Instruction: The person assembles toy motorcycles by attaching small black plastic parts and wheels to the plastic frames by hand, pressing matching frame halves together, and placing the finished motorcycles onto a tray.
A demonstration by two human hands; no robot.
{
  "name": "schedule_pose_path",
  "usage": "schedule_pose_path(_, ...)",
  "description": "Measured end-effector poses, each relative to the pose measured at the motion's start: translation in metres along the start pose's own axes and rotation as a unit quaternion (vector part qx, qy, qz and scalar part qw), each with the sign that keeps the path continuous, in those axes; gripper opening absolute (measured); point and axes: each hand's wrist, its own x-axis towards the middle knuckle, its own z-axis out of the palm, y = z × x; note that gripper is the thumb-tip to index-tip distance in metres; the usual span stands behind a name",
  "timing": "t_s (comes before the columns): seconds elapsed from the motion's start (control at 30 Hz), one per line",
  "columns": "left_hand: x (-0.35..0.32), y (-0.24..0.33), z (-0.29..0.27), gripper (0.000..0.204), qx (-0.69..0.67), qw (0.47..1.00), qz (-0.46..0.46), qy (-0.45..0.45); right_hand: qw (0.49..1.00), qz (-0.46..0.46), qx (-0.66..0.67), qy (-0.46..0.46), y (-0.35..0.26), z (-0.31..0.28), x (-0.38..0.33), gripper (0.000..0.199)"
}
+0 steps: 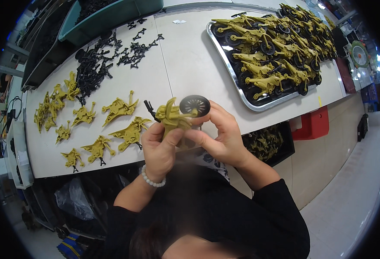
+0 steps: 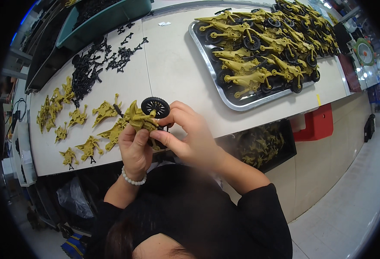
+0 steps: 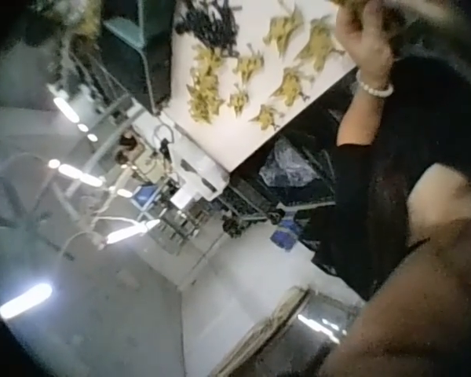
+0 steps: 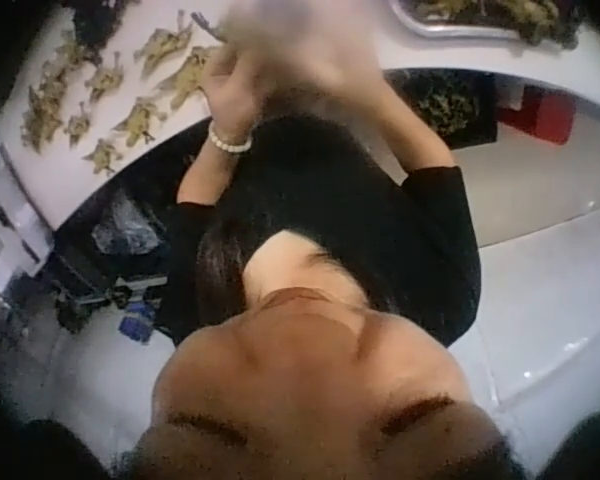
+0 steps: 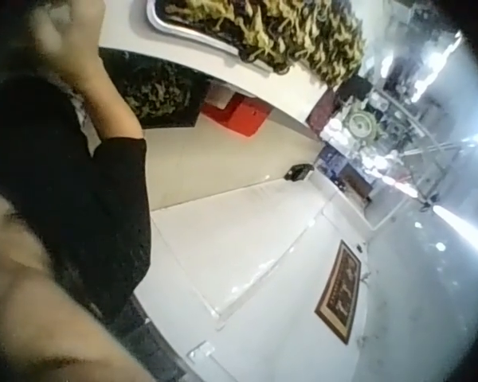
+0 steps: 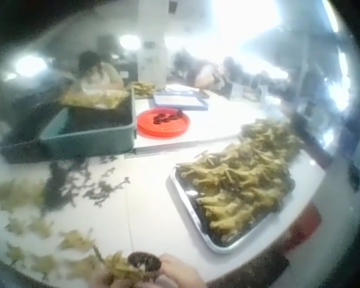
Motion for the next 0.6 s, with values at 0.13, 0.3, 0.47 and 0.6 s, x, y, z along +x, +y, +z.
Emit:
schedule_pose_path(0.13, 0.004, 0.005, -0.006, 0.022, -0.109, 0.991, -0.076, -0.011, 0.997, 0.043, -0.019, -0.053, -0.012, -0.01, 0.004, 0.028)
schedule_pose_path(0.3, 0.008, 0.01, -0.002, 0.022, -0.155, 0.979, -0.129, -0.015, 0.994, -0.069, -0.081, 0.005, -0.004, -0.01, 0.001, 0.028)
schedule_pose_path(0.47, 0.008, 0.007, -0.005, 0.021, -0.187, 0.967, -0.17, -0.024, 0.985, -0.128, -0.115, 0.018, -0.002, -0.008, 0.002, 0.028)
schedule_pose_path(0.6, 0.007, 0.004, -0.003, 0.02, -0.198, 0.97, -0.144, -0.012, 0.984, -0.137, -0.106, 0.036, -0.001, -0.002, 0.001, 0.027)
